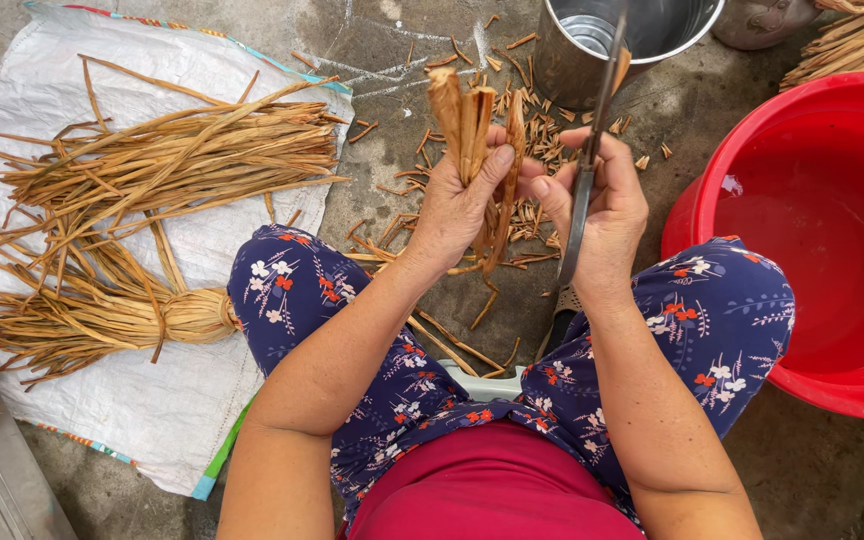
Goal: The person trims the ends of dried sticks using shears, then bundles them and ties the bundle with a strip of material. The person then folds a large sack and places it aside.
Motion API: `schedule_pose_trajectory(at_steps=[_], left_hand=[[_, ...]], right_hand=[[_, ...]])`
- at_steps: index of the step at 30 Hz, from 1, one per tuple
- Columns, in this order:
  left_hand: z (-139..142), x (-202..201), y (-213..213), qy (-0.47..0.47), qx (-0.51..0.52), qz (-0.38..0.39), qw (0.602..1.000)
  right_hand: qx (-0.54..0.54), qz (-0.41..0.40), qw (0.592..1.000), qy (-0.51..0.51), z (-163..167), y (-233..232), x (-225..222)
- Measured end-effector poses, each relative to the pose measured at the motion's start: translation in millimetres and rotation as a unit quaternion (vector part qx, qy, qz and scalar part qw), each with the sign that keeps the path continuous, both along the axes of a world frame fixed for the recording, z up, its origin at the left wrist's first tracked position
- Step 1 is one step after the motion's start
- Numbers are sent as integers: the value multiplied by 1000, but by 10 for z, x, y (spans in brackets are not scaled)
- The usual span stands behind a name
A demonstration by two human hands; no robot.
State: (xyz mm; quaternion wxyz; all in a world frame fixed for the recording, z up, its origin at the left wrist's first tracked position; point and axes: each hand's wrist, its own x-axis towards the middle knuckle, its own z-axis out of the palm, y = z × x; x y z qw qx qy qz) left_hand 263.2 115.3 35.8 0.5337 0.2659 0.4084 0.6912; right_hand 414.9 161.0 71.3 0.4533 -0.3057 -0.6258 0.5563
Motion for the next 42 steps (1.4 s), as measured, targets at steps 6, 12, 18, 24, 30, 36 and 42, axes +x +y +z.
schedule_pose_trajectory(at_steps=[6, 12, 18, 24, 30, 36, 42], left_hand=[[27, 104, -45, 241, -70, -32, 967], [97, 154, -83, 403, 116, 0, 908], [190, -111, -162, 116, 4, -106, 988], [66, -123, -137, 178, -25, -103, 978], [-46, -119, -83, 34, 8, -18, 999], [5, -166, -61, 15, 17, 63, 998], [59, -180, -72, 7, 48, 64, 997]], right_hand=[[19, 17, 997, 76, -4, -60, 26], [-7, -18, 998, 57, 50, -40, 27], [-99, 10, 990, 103, 101, 68, 106], [-68, 12, 996, 50, 64, 92, 129], [-6, 19, 999, -28, 22, 57, 34], [86, 29, 986, -140, 65, -32, 51], [202, 22, 957, -209, 104, -84, 40]])
